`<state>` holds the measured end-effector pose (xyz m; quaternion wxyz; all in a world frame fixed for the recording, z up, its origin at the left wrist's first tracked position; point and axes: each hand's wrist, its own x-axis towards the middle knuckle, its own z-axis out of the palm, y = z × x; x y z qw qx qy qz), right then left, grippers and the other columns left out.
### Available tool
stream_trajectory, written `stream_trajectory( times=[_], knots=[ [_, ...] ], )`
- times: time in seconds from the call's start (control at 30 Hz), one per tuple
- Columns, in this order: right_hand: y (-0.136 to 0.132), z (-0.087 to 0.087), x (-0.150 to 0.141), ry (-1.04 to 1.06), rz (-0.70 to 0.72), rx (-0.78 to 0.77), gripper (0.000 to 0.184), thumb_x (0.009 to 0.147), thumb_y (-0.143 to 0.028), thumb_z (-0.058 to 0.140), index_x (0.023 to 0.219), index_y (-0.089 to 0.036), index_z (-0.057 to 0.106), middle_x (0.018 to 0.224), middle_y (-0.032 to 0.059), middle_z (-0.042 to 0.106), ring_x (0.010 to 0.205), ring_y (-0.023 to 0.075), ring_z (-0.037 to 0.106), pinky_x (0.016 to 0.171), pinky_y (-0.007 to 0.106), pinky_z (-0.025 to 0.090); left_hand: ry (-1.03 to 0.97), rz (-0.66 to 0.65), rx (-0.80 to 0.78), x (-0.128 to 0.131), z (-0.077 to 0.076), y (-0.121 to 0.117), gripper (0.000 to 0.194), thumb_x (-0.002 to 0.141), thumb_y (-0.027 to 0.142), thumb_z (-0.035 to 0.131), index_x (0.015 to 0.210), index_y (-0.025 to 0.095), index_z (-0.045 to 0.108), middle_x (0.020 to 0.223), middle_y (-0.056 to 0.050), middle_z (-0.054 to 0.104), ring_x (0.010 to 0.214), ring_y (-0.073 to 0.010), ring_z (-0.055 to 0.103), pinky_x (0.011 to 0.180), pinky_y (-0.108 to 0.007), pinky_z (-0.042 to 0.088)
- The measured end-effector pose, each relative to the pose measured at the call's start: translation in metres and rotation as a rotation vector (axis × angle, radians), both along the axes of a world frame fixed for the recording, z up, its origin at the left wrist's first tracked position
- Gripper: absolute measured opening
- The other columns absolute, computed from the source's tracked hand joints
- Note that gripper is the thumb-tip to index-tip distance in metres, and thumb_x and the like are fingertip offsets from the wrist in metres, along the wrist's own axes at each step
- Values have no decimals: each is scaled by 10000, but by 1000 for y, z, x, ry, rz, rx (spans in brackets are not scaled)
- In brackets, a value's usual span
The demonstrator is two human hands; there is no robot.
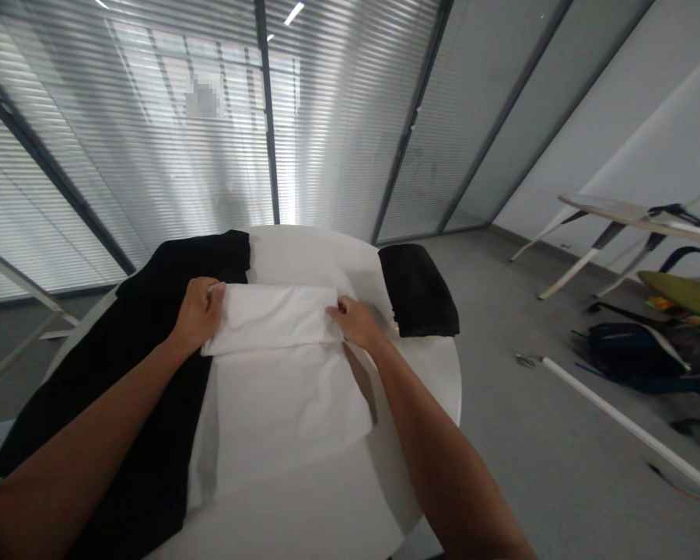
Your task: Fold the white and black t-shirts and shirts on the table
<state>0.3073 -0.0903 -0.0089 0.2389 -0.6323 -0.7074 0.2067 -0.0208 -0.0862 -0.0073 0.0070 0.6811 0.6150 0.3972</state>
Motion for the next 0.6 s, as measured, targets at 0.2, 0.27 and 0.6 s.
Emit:
stream_trajectory(
  times=[0.2,0.27,0.6],
  knots=[
    [8,-5,3,9,-112,45,150,892,-262,542,902,-189,673,910,27,718,821,144,635,729,216,418,-165,70,-397,-12,-1,14,412,842,458,476,1114,162,565,1153,-137,628,1068,-267,594,929,-381,445],
    [10,-7,2,-7,-134,71,165,898,-271,538,921,-187,679,912,32,719,823,149,636,733,222,421,-112,49,-523,-16,3,13,436,812,483,495,1091,166,603,1132,-129,653,1062,-293,608,912,-381,444],
    [10,-8,4,-30,-265,138,222,909,-295,506,1010,-198,679,993,59,716,915,177,648,820,255,440,-198,-197,-511,-11,13,-1,415,707,474,649,998,179,623,943,-42,682,810,-194,643,705,-278,489]
  ],
)
